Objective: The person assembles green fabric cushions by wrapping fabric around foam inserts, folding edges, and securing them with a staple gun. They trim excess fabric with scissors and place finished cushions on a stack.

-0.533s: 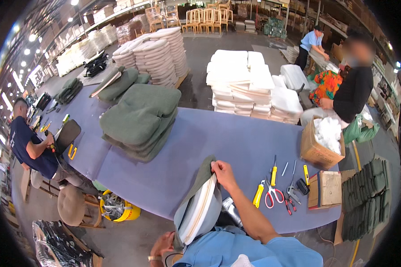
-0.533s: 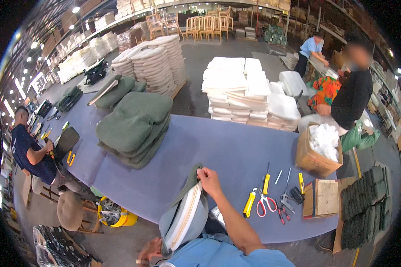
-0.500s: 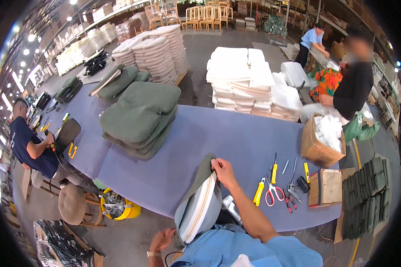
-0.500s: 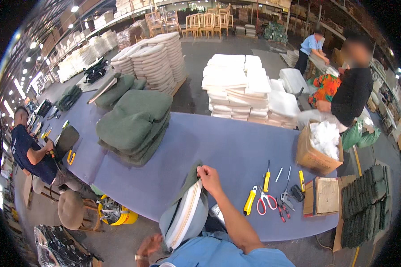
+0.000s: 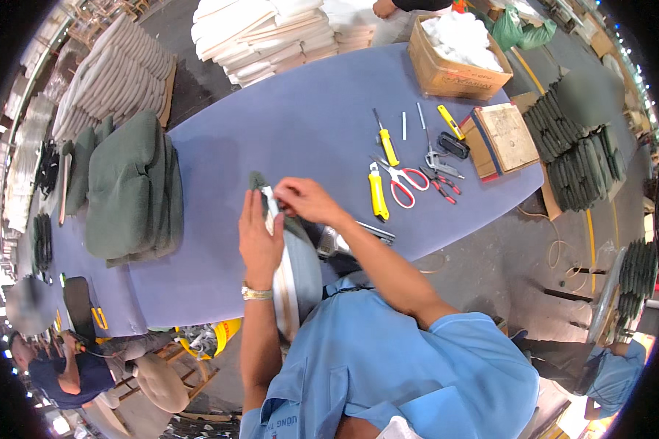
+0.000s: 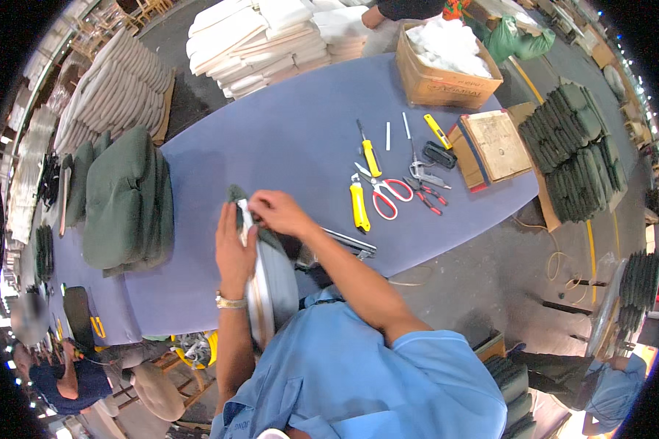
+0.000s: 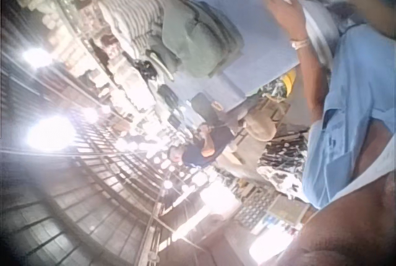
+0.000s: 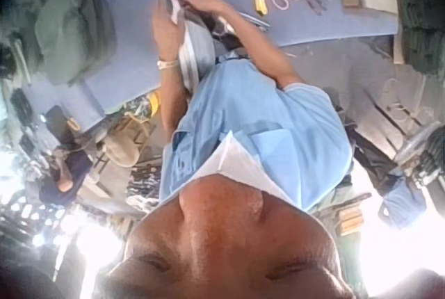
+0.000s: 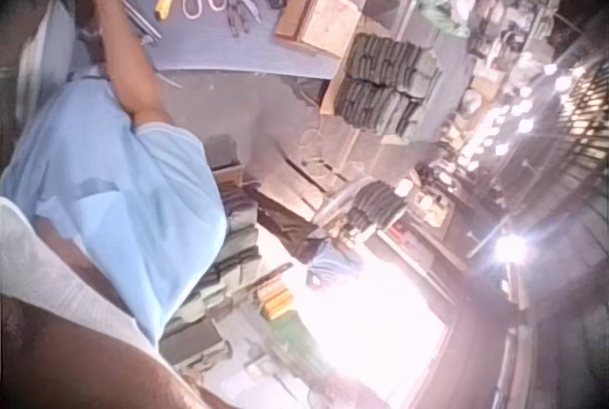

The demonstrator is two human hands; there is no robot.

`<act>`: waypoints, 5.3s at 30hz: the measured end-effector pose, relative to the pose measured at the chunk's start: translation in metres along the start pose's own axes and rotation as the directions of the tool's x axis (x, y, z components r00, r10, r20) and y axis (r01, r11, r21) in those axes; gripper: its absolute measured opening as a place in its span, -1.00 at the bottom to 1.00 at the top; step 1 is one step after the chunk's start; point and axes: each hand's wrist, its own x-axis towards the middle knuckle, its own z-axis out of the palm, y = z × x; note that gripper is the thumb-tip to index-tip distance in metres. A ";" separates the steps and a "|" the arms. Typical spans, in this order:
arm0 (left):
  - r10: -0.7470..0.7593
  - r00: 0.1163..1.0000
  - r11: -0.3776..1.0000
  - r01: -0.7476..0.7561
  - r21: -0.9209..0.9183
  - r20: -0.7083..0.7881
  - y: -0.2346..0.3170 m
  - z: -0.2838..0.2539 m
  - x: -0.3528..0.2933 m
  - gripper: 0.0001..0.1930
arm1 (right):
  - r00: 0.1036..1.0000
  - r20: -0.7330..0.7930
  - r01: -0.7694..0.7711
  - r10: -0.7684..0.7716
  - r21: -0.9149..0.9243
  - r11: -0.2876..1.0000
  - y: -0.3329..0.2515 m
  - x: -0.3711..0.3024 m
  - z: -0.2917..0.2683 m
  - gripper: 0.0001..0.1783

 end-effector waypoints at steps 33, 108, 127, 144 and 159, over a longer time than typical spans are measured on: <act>-0.091 0.995 0.995 0.092 0.044 -0.027 -0.010 -0.009 0.031 -0.65 | 0.973 0.045 -0.231 0.227 0.229 0.946 -0.032 -0.109 -0.059 -0.62; -0.084 0.974 0.962 0.024 -0.273 -0.210 -0.024 0.019 0.027 -0.91 | 0.903 0.174 -0.425 0.392 0.238 0.873 -0.051 -0.074 0.026 -0.26; 0.008 0.979 0.961 -0.064 -0.270 -0.204 -0.018 0.032 0.027 -0.88 | 0.913 0.010 -0.408 0.409 0.057 0.911 -0.053 -0.077 0.030 -0.28; -0.018 0.989 0.952 -0.029 -0.305 -0.148 -0.009 0.045 0.026 -0.89 | 0.897 -0.034 -0.431 0.441 0.164 0.887 -0.049 -0.077 0.025 -0.33; -0.023 0.992 0.943 -0.020 -0.333 -0.124 -0.006 0.044 0.026 -0.86 | 0.952 -0.106 -0.306 0.288 -0.249 0.919 -0.032 -0.070 0.027 -0.28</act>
